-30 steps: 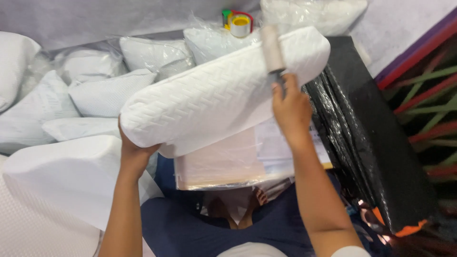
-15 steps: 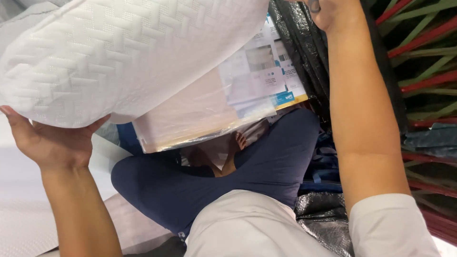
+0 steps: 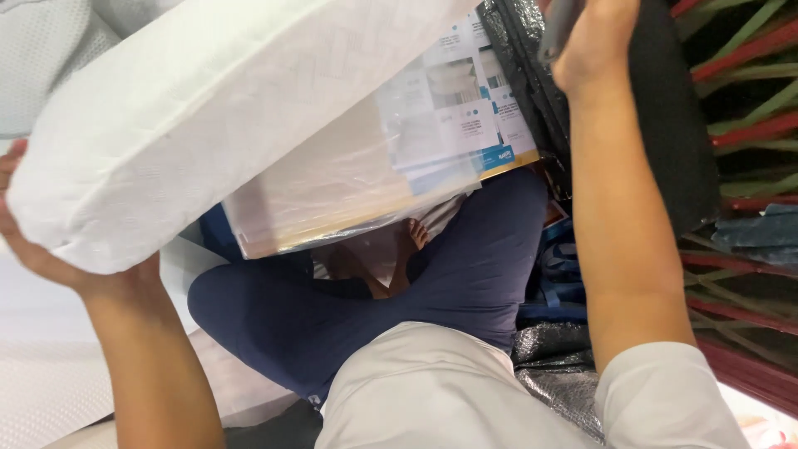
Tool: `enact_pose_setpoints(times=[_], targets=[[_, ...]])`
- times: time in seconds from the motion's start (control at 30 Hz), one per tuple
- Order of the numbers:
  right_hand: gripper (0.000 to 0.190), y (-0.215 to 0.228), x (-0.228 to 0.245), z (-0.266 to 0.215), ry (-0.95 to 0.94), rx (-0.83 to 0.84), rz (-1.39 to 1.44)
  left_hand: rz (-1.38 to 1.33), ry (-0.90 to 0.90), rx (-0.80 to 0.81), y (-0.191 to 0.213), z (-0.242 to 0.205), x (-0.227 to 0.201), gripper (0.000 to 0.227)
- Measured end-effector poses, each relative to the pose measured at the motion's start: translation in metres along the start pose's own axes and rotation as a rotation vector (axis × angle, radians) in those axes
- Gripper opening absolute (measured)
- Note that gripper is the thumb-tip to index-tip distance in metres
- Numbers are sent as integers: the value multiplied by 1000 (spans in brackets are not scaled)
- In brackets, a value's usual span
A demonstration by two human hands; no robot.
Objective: The person uses a lint roller to remove debris from a white pillow, then carefully inserts the pillow into a clear plastic bag and seals the opening with adhesive tape.
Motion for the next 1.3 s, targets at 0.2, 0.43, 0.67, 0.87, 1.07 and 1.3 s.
enact_pose_setpoints(times=[0.2,0.43,0.67,0.87,1.07,1.3], targets=[[24,-7,-80,-55,-259,-99,-287,5,311,-205,34,-38,120,49],[23,-65,-126,-158,-418,-58,-875,345,430,-156,9,-63,141,68],[36,-165,-141,-238,-84,344,-1083,411,399,-275,30,-75,162,72],[31,-136,-115,-195,105,286,-1291,413,569,-247,20,-78,152,74],[31,-60,-82,-134,-244,-87,-1301,400,576,-287,11,-78,147,71],[26,-193,-116,-238,-99,458,-1351,420,593,-276,17,-80,155,71]])
Point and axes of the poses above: each hand's wrist, its own z-axis towards the middle knuckle, its own y-axis out of the back of the hand, x = y × z, the point moved 7 cm from there along z, towards the middle knuckle, and after that the axes turned 3 degrees about -y, right-handed, at the moved point
